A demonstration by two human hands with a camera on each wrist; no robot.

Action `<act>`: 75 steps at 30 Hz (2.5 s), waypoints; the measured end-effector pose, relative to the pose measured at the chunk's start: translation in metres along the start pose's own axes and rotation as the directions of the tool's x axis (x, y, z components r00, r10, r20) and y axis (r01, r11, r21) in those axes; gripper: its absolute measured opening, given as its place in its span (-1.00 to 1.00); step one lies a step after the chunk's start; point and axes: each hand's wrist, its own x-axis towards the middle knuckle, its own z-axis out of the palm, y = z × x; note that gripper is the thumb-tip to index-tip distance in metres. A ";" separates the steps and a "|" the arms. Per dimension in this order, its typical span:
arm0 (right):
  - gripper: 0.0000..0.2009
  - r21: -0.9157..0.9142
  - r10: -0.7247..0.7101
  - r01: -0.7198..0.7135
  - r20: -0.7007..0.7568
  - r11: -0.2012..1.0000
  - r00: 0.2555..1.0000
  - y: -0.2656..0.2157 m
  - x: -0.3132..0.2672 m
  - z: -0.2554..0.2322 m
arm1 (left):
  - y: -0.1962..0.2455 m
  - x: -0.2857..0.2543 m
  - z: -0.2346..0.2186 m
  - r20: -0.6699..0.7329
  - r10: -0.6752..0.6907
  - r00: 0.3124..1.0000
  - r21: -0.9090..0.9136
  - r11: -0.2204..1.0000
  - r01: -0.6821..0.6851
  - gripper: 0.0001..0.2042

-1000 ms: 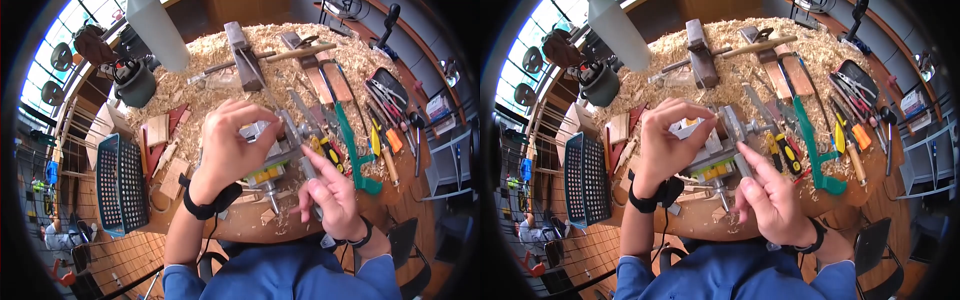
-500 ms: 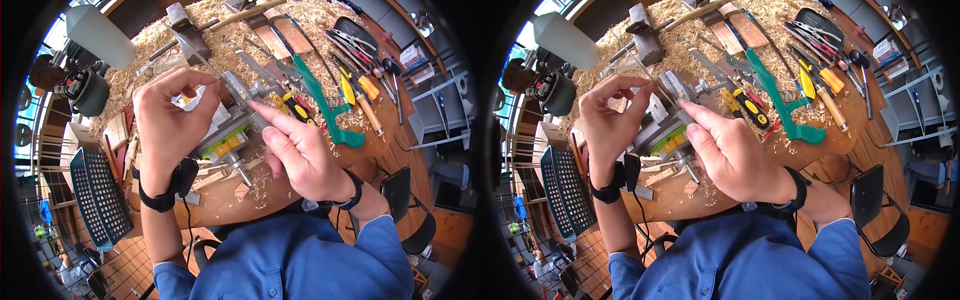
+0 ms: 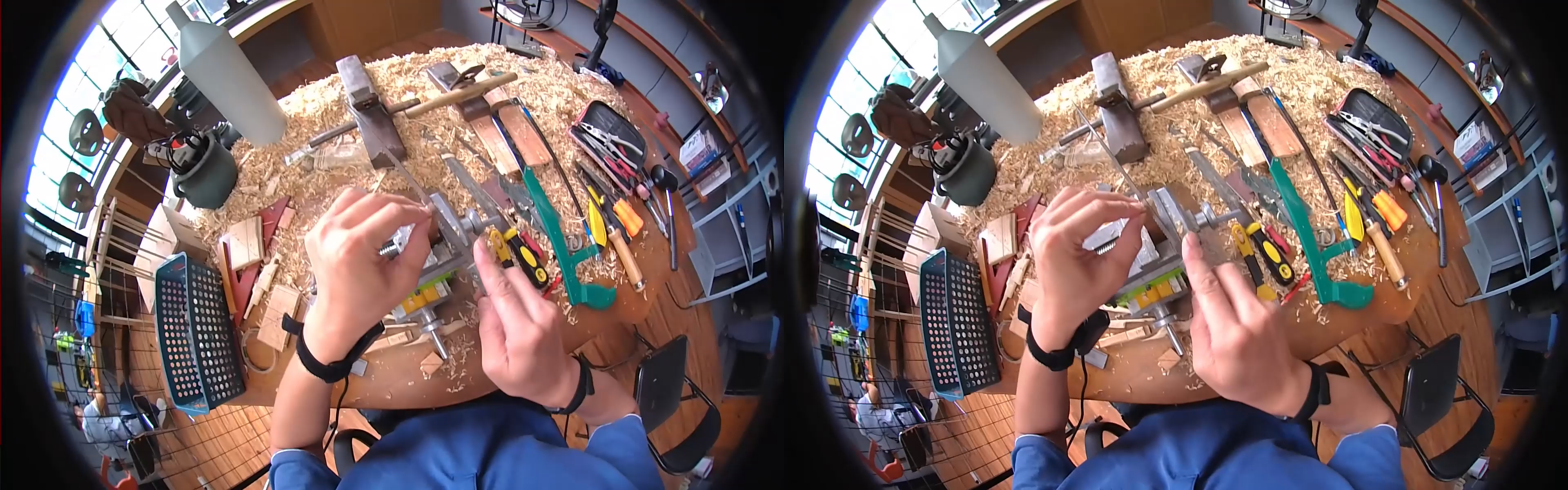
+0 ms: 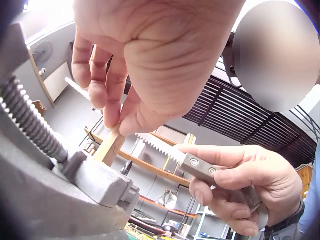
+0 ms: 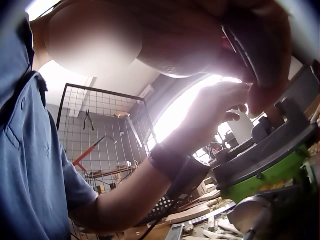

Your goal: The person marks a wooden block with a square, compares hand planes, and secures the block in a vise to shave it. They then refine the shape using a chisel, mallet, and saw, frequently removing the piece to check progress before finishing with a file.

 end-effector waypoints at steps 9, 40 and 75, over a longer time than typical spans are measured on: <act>-0.32 -0.246 -0.175 0.148 -0.092 0.958 0.980 -0.001 -0.012 0.015 | 0.005 0.001 0.001 -0.018 0.046 0.999 0.068 0.997 -0.045 -0.87; -0.24 -0.223 -0.037 0.029 -0.036 0.974 0.999 -0.021 -0.008 -0.004 | 0.002 0.015 -0.010 0.089 0.009 0.996 0.051 0.999 -0.013 -0.83; -0.38 -0.344 -0.099 0.047 -0.135 0.938 0.986 -0.020 -0.014 0.001 | 0.006 0.023 -0.015 0.184 -0.005 0.983 0.140 0.990 -0.021 -0.97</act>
